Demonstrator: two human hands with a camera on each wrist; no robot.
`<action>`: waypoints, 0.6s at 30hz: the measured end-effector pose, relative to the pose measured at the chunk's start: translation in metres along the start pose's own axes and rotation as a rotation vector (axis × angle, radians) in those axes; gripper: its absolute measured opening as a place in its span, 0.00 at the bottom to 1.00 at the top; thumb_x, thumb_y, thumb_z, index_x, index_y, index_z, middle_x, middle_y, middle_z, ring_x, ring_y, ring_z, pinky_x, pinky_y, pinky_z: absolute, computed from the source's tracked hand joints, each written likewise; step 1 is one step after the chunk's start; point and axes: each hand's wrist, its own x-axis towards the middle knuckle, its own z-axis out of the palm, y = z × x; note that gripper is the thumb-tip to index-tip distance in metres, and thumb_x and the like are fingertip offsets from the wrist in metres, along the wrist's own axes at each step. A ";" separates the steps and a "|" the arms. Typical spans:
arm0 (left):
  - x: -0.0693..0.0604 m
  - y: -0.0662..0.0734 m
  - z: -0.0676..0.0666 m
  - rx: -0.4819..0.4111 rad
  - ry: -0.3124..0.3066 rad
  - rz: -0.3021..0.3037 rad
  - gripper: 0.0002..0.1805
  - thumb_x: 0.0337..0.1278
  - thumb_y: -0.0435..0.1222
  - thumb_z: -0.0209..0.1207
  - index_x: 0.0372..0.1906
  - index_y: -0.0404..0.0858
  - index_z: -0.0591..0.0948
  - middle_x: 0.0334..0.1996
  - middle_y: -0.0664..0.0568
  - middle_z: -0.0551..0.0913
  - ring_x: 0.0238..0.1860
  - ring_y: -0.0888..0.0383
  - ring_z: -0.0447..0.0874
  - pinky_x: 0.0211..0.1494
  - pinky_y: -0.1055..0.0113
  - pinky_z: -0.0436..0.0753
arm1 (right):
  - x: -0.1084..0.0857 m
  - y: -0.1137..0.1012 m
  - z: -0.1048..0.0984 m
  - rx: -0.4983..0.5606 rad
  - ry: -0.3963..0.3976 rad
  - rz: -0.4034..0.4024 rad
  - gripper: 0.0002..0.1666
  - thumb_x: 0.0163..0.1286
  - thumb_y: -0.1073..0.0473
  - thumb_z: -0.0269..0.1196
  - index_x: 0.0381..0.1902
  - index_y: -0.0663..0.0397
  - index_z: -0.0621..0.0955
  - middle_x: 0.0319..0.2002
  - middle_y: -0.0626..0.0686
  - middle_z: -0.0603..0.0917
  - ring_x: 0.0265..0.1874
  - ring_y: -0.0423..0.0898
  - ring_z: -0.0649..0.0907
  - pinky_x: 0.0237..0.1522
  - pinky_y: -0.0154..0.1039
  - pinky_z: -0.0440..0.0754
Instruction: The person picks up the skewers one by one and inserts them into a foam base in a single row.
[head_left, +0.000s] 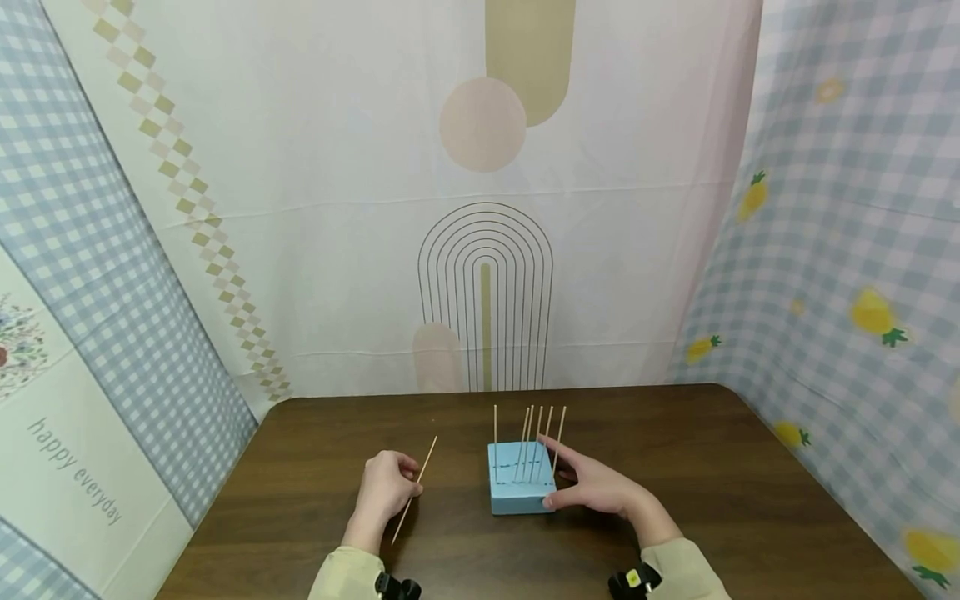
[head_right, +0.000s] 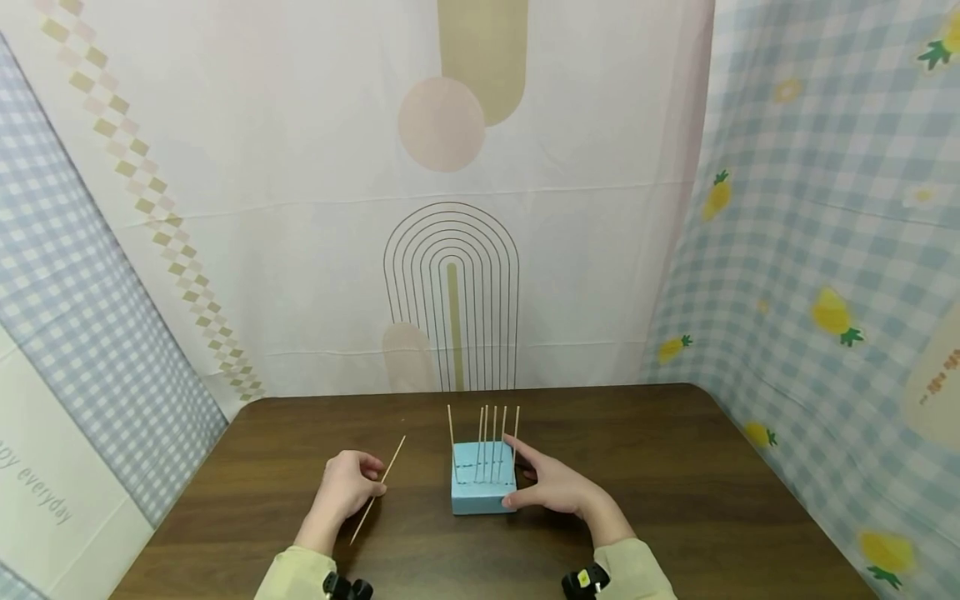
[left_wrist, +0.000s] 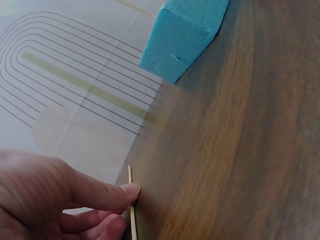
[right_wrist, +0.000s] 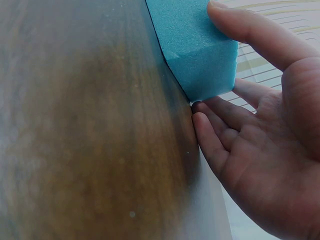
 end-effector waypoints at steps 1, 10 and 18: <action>0.000 0.000 -0.001 -0.002 0.000 -0.006 0.14 0.38 0.22 0.79 0.35 0.32 0.90 0.26 0.52 0.85 0.30 0.58 0.82 0.37 0.59 0.84 | 0.000 0.000 0.000 -0.001 0.000 -0.001 0.63 0.66 0.49 0.76 0.88 0.47 0.53 0.83 0.70 0.56 0.74 0.71 0.70 0.74 0.66 0.66; -0.004 0.003 -0.005 0.040 0.003 -0.010 0.13 0.37 0.23 0.78 0.34 0.32 0.90 0.25 0.51 0.87 0.30 0.54 0.85 0.40 0.56 0.85 | 0.000 0.000 0.000 0.000 -0.002 0.001 0.63 0.66 0.48 0.76 0.88 0.47 0.53 0.83 0.70 0.56 0.74 0.71 0.70 0.74 0.66 0.67; -0.004 0.003 -0.008 0.090 -0.001 -0.023 0.12 0.37 0.24 0.76 0.33 0.34 0.91 0.33 0.45 0.90 0.38 0.44 0.88 0.47 0.49 0.86 | 0.000 0.001 0.000 0.004 -0.003 -0.004 0.62 0.66 0.49 0.76 0.88 0.45 0.53 0.83 0.69 0.56 0.75 0.70 0.70 0.74 0.66 0.67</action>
